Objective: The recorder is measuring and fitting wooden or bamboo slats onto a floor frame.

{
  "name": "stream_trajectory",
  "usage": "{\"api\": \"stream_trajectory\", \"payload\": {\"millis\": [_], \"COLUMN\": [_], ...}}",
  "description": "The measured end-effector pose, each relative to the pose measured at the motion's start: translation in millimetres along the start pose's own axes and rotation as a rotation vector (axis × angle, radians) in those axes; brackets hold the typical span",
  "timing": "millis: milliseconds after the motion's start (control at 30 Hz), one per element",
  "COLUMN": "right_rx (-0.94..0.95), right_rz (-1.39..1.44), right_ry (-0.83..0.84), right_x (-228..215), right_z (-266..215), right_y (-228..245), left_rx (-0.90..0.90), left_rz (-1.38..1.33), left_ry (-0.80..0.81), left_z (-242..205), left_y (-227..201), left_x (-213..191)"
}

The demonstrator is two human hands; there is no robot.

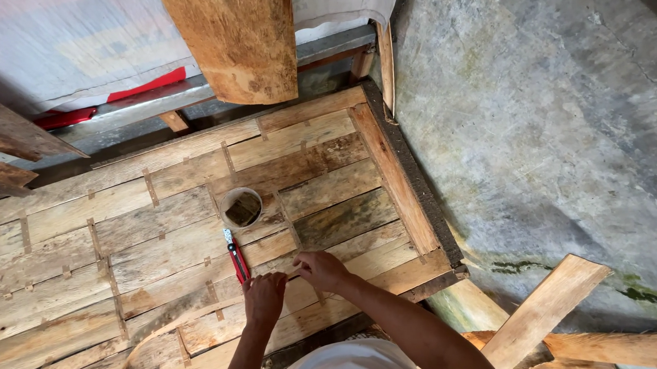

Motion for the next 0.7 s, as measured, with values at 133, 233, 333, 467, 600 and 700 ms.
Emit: {"api": "stream_trajectory", "payload": {"millis": [133,233,333,467,600,700], "right_rx": [-0.073,-0.257,-0.117,0.039,0.128,0.282], "right_rz": [0.005,-0.098,0.017,0.037,0.069,0.209], "right_ry": [0.049,-0.042,-0.012,0.007,-0.003,-0.077], "right_x": [2,2,8,20,35,33], "right_z": [-1,1,4,10,17,17], "right_y": [3,11,6,-4,-35,-72], "left_rx": [0.065,0.115,0.123,0.121,0.13,-0.025], "left_rz": [-0.044,-0.1,-0.131,-0.12,-0.194,-0.214], "left_ry": [-0.051,-0.085,-0.099,-0.125,-0.226,-0.187], "left_z": [-1,-4,-6,-7,-8,-3], "left_y": [0,-6,-8,-6,-2,8], "left_x": [4,-3,-7,-4,-8,-20]}}
Point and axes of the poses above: each hand's wrist, its own z-axis towards the middle knuckle, its own x-axis out of the palm, y = z × x, the point moved 4 cm from there along z, towards the middle knuckle, and after that the axes turned 7 degrees about -x, right-handed, at the moved point
